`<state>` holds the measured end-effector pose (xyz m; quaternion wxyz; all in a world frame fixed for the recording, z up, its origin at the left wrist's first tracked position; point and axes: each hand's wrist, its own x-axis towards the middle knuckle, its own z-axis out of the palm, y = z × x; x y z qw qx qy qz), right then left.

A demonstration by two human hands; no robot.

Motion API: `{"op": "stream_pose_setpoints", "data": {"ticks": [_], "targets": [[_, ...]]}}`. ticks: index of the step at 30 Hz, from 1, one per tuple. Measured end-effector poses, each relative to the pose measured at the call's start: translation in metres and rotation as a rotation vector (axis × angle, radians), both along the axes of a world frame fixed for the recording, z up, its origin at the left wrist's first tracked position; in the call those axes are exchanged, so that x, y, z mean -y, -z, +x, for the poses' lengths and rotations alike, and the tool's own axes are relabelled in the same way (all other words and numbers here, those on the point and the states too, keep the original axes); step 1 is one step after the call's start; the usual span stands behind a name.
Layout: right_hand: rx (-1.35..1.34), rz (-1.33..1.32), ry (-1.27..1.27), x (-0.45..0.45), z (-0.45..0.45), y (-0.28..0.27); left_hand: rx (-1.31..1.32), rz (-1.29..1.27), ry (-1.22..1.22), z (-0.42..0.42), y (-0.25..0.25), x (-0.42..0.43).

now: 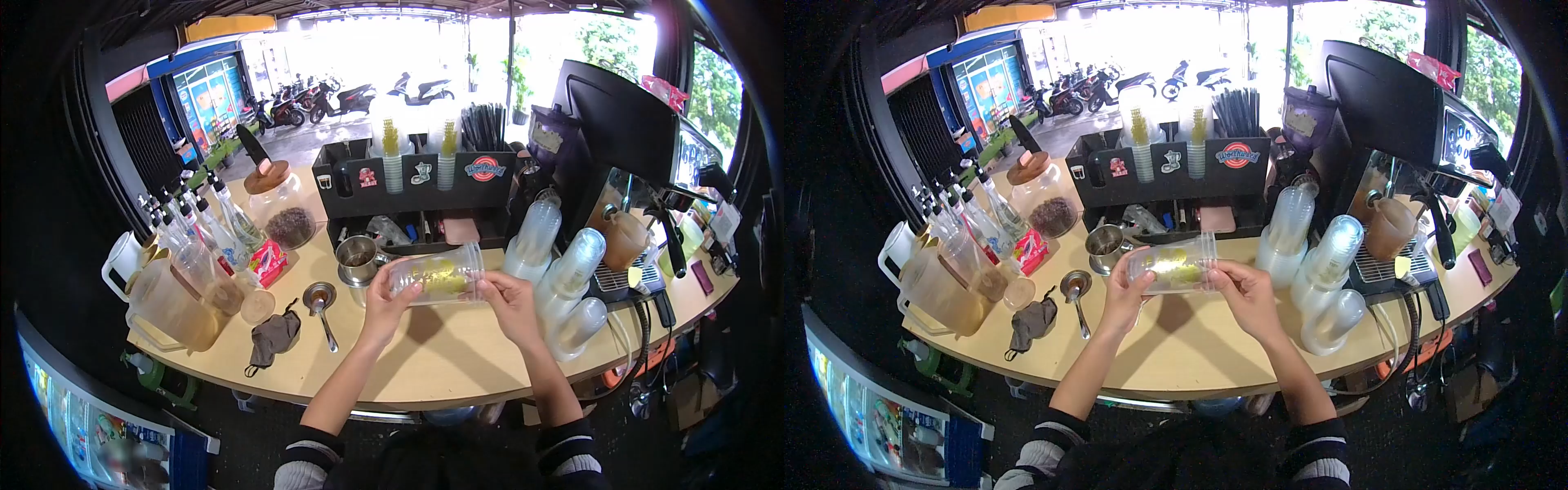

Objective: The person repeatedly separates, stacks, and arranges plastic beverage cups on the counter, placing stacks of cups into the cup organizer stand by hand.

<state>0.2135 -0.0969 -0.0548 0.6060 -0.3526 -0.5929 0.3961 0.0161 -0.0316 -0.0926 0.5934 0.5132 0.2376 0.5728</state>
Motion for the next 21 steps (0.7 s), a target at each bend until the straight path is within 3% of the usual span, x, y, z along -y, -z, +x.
{"op": "stream_pose_setpoints", "data": {"ticks": [7, 9, 21], "targets": [[-0.012, -0.010, 0.023, 0.002, 0.002, -0.004, -0.042, 0.047, 0.013, 0.000, 0.001, -0.002], [-0.024, -0.030, 0.019, 0.002, 0.004, -0.005, -0.096, 0.268, -0.028, -0.001, 0.004, -0.006], [-0.025, -0.045, 0.038, 0.000, 0.002, -0.004, -0.026, 0.280, 0.061, -0.002, 0.005, -0.009]]}}
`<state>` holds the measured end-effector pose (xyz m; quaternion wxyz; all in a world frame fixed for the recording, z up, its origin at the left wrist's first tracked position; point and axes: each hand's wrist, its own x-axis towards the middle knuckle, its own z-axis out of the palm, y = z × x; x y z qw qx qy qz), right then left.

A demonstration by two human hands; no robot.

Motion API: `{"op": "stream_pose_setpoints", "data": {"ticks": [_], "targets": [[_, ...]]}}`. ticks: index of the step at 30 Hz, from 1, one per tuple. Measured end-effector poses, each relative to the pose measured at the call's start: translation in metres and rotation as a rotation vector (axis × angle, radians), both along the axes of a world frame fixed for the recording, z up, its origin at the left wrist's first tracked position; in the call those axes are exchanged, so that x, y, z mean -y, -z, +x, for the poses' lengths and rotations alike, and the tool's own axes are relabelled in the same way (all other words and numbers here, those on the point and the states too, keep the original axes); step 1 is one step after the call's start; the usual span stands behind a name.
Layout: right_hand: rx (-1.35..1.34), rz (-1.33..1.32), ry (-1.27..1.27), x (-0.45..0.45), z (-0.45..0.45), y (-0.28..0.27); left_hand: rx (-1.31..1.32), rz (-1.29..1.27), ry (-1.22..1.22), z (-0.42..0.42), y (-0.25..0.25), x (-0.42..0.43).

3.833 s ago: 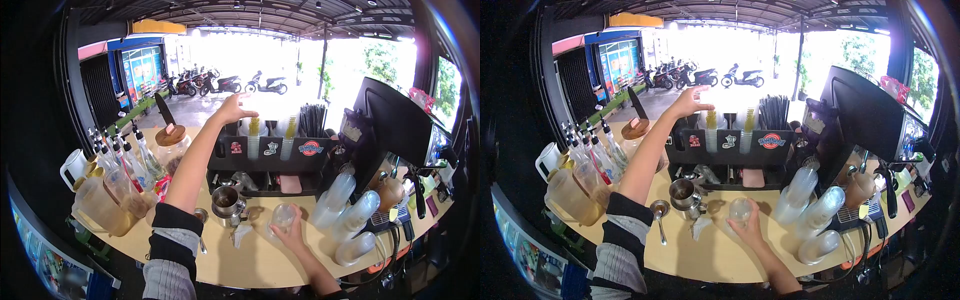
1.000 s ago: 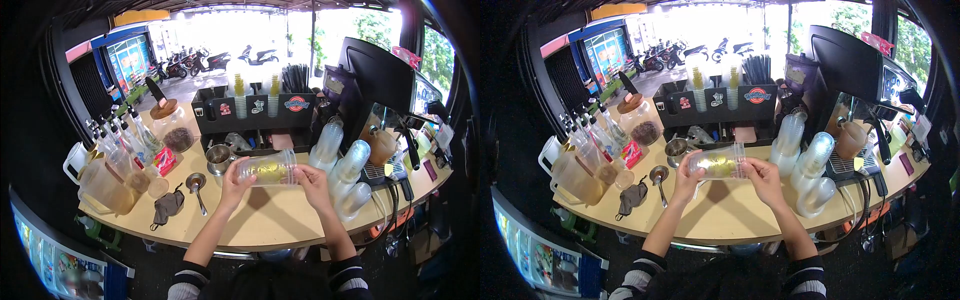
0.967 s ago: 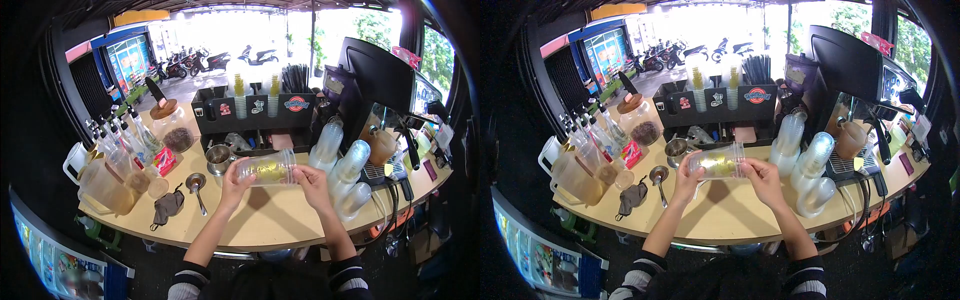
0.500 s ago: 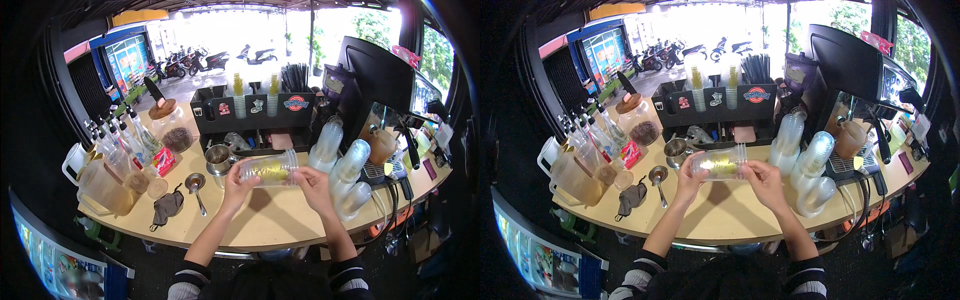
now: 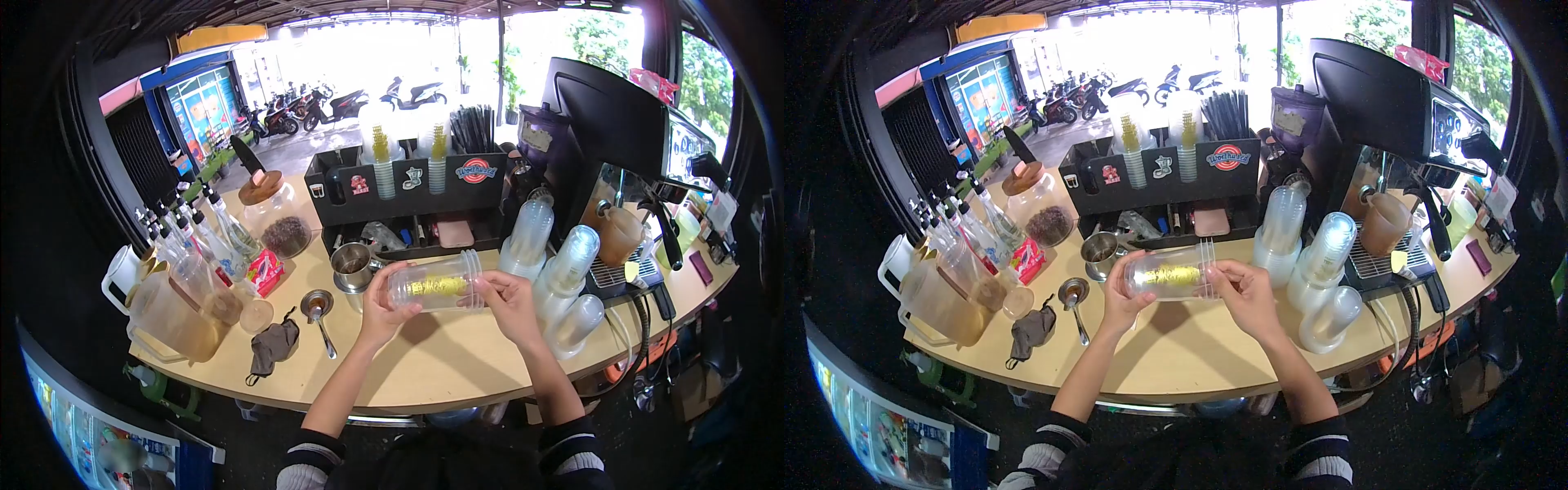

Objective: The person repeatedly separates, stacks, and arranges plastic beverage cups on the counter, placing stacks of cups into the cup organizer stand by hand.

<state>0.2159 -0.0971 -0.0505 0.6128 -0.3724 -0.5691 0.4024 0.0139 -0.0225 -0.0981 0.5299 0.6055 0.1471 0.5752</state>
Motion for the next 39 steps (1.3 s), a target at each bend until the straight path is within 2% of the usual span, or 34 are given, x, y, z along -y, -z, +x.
{"op": "stream_pose_setpoints", "data": {"ticks": [12, 14, 22, 25, 27, 28, 29, 30, 33, 34, 36, 38, 39], "targets": [[-0.017, -0.041, -0.059, -0.004, 0.005, 0.007, -0.004, -0.015, 0.001, -0.001, 0.004, -0.001], [0.044, -0.023, -0.060, -0.006, 0.006, 0.009, -0.002, -0.006, -0.003, -0.001, 0.001, 0.001], [-0.010, -0.030, -0.099, -0.010, 0.009, 0.010, -0.088, 0.076, -0.088, 0.005, -0.017, 0.011], [-0.036, -0.020, -0.091, -0.010, 0.004, 0.014, -0.099, 0.145, -0.134, 0.005, -0.018, 0.005], [-0.048, 0.011, -0.089, -0.011, 0.000, 0.017, -0.417, 0.358, -0.465, 0.005, -0.016, -0.006], [-0.034, 0.028, -0.072, -0.013, 0.000, 0.019, -0.412, 0.366, -0.467, 0.006, -0.018, -0.007], [-0.019, 0.045, -0.054, -0.014, 0.000, 0.019, -0.337, 0.247, -0.422, 0.009, -0.020, -0.006], [-0.016, 0.056, -0.051, -0.014, -0.001, 0.018, -0.261, 0.131, -0.374, 0.011, -0.024, -0.007], [-0.040, 0.079, -0.074, -0.017, -0.004, 0.014, -0.205, 0.031, -0.271, 0.011, -0.041, -0.022], [-0.036, 0.090, -0.072, -0.019, -0.004, 0.011, -0.200, 0.042, -0.271, 0.012, -0.056, -0.024], [0.008, 0.216, 0.019, -0.024, -0.006, 0.006, -0.241, 0.220, -0.402, 0.011, -0.094, -0.028], [0.043, 0.178, 0.018, -0.040, 0.004, 0.002, -0.137, 0.253, -0.379, 0.011, -0.134, -0.038], [0.058, 0.217, 0.102, -0.050, 0.004, -0.008, -0.153, 0.351, -0.455, 0.011, -0.149, -0.052]]}}
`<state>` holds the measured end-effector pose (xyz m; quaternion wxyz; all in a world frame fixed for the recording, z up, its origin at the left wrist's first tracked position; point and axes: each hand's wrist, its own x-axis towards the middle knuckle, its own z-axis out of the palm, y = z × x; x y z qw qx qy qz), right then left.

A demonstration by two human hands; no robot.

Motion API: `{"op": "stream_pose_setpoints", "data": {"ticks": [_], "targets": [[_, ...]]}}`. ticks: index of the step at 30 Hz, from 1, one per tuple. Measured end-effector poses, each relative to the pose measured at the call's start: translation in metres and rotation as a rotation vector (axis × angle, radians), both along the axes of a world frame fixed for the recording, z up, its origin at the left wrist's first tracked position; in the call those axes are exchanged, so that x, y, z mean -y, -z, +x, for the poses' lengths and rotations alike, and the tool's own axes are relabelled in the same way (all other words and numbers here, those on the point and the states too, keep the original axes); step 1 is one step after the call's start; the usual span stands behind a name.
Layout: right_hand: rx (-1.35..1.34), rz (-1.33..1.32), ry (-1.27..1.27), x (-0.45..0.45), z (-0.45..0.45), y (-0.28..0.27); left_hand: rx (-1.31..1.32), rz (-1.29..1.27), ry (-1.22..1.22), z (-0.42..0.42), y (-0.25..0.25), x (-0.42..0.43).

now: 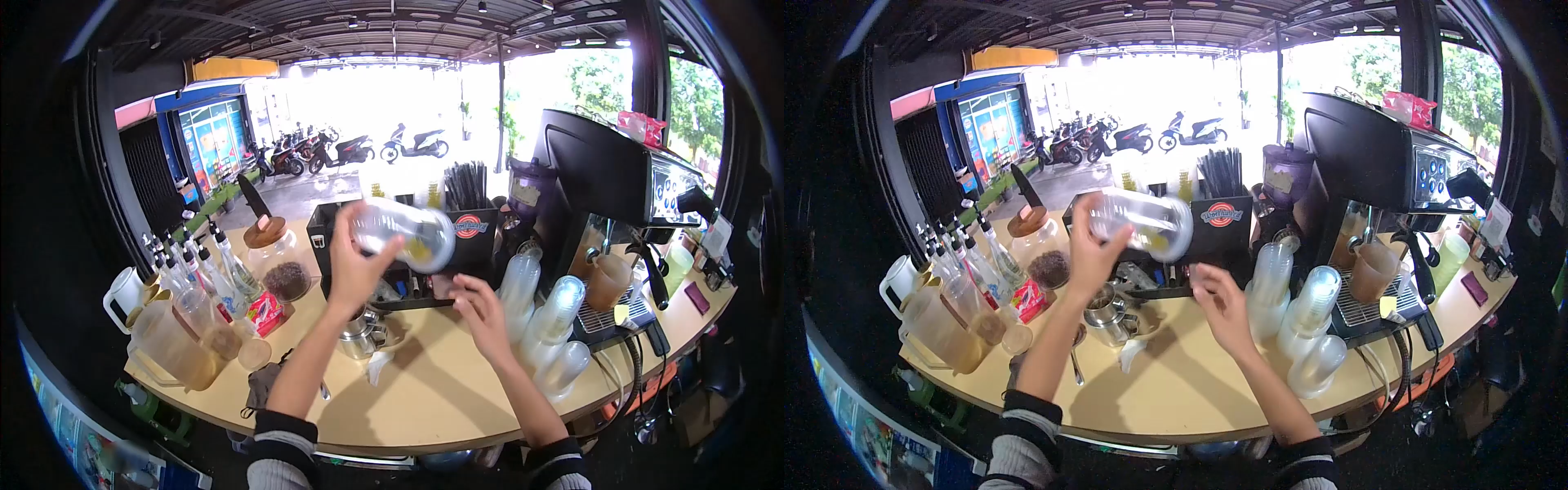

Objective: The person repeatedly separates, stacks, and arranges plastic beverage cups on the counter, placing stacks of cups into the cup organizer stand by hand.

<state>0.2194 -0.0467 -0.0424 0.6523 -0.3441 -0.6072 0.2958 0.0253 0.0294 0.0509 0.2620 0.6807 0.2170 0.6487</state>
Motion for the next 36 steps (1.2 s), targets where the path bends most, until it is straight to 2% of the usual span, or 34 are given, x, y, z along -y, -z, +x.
{"op": "stream_pose_setpoints", "data": {"ticks": [2, 4, 6, 7, 8, 9, 10, 12, 13, 17, 19, 22, 24, 26, 29, 31, 36], "targets": [[0.032, 0.056, 0.127, -0.027, 0.004, -0.020, -0.053, 0.165, -0.109, 0.006, -0.031, -0.026], [0.407, 0.156, 0.438, -0.074, 0.015, -0.041, -0.168, 0.256, -0.262, 0.013, -0.059, -0.051], [0.763, 0.078, 0.729, -0.123, 0.026, -0.060, -0.261, 0.297, -0.328, 0.024, -0.082, -0.067], [0.756, 0.083, 0.736, -0.132, 0.027, -0.080, -0.304, 0.327, -0.360, 0.029, -0.090, -0.079], [0.992, -0.091, 0.708, -0.140, 0.028, -0.100, -0.304, 0.336, -0.359, 0.033, -0.096, -0.091], [1.224, -0.272, 0.668, -0.149, 0.031, -0.113, -0.409, 0.307, -0.336, 0.038, -0.102, -0.100], [1.220, -0.265, 0.674, -0.160, 0.034, -0.121, -0.514, 0.278, -0.314, 0.041, -0.107, -0.109], [1.451, -0.407, 0.593, -0.181, 0.040, -0.131, -0.581, 0.315, -0.355, 0.048, -0.111, -0.128], [1.450, -0.401, 0.596, -0.190, 0.044, -0.132, -0.651, 0.342, -0.395, 0.052, -0.111, -0.139], [1.437, -0.415, 0.551, -0.216, 0.056, -0.136, -0.702, 0.317, -0.299, 0.065, -0.115, -0.169], [1.538, -0.446, 0.536, -0.226, 0.059, -0.135, -0.711, 0.343, -0.268, 0.071, -0.117, -0.178], [1.591, -0.451, 0.566, -0.243, 0.065, -0.131, -0.908, 0.216, -0.265, 0.078, -0.118, -0.189], [1.606, -0.456, 0.599, -0.248, 0.068, -0.130, -0.909, 0.203, -0.252, 0.081, -0.114, -0.194], [1.482, -0.390, 0.614, -0.246, 0.073, -0.129, -0.914, 0.185, -0.236, 0.082, -0.109, -0.200], [1.514, -0.405, 0.641, -0.245, 0.073, -0.132, -0.925, 0.129, -0.181, 0.083, -0.100, -0.207], [1.516, -0.398, 0.640, -0.244, 0.074, -0.131, -0.999, 0.048, -0.231, 0.083, -0.094, -0.208], [1.493, -0.403, 0.638, -0.239, 0.073, -0.132, -0.944, 0.034, -0.179, 0.082, -0.084, -0.206]]}}
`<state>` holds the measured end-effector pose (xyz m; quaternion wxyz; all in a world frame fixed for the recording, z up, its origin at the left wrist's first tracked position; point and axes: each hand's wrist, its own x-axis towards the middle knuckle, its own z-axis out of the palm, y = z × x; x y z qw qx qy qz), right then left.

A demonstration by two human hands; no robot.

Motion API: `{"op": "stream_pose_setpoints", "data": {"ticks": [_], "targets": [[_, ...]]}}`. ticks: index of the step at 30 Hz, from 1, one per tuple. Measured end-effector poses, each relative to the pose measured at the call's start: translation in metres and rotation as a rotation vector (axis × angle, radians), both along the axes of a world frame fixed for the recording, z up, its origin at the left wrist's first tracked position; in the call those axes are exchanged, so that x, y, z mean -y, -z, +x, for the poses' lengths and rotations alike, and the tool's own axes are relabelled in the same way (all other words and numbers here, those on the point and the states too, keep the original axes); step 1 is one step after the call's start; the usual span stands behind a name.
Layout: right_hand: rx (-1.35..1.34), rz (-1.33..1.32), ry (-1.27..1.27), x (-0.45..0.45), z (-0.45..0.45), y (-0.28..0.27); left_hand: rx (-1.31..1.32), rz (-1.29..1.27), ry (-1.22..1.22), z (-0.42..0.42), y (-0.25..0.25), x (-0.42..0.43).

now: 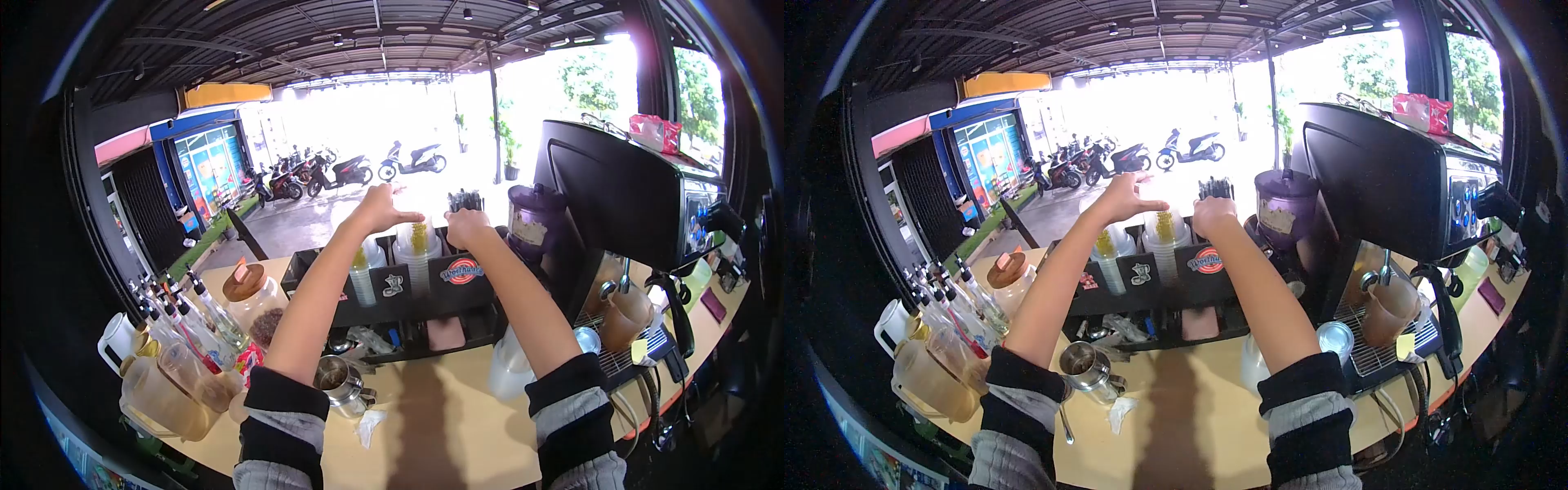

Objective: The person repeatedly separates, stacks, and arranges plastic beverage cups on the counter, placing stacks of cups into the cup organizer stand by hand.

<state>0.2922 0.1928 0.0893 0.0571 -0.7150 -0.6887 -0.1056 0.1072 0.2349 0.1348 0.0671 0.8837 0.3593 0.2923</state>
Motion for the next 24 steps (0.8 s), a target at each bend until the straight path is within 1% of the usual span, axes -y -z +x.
{"op": "stream_pose_setpoints", "data": {"ticks": [2, 5, 8, 9, 11, 12, 13, 14, 15, 16, 18, 20, 23, 24], "targets": [[-0.017, 0.020, -0.028, 0.002, 0.002, 0.005, 0.007, -0.012, 0.008, 0.000, 0.002, 0.004], [-0.028, 0.039, -0.078, 0.011, 0.002, 0.010, -0.052, -0.006, -0.044, 0.001, 0.001, 0.015], [-0.029, 0.004, -0.108, 0.034, -0.003, 0.005, -0.105, 0.189, -0.054, 0.004, 0.018, 0.012], [-0.039, -0.028, -0.122, 0.041, -0.003, 0.003, -0.101, 0.183, -0.045, 0.003, 0.020, 0.021], [-0.054, -0.023, -0.123, 0.058, 0.000, 0.002, -0.012, 0.340, -0.129, 0.004, 0.026, 0.040], [-0.043, -0.075, -0.134, 0.078, -0.003, -0.007, 0.093, 0.367, -0.078, 0.004, 0.026, 0.055], [-0.035, -0.129, -0.146, 0.092, -0.003, -0.009, 0.090, 0.357, -0.065, 0.004, 0.027, 0.072], [-0.122, -0.099, -0.209, 0.099, 0.002, -0.005, 0.176, 0.412, 0.017, 0.004, 0.028, 0.089], [-0.023, 0.070, -0.267, 0.113, 0.006, 0.000, 0.262, 0.463, 0.098, 0.004, 0.030, 0.106], [-0.079, 0.095, -0.309, 0.130, 0.005, -0.001, 0.344, 0.484, 0.158, 0.006, 0.035, 0.123], [-0.173, 0.167, -0.367, 0.166, 0.007, -0.002, 0.385, 0.435, 0.200, 0.010, 0.048, 0.155], [-0.195, 0.173, -0.389, 0.200, 0.013, 0.005, 0.465, 0.365, 0.261, 0.017, 0.069, 0.181], [-0.243, 0.197, -0.413, 0.251, 0.026, 0.020, 0.596, 0.157, 0.364, 0.039, 0.121, 0.206], [-0.290, 0.262, -0.452, 0.265, 0.032, 0.027, 0.623, 0.068, 0.368, 0.050, 0.145, 0.209]]}}
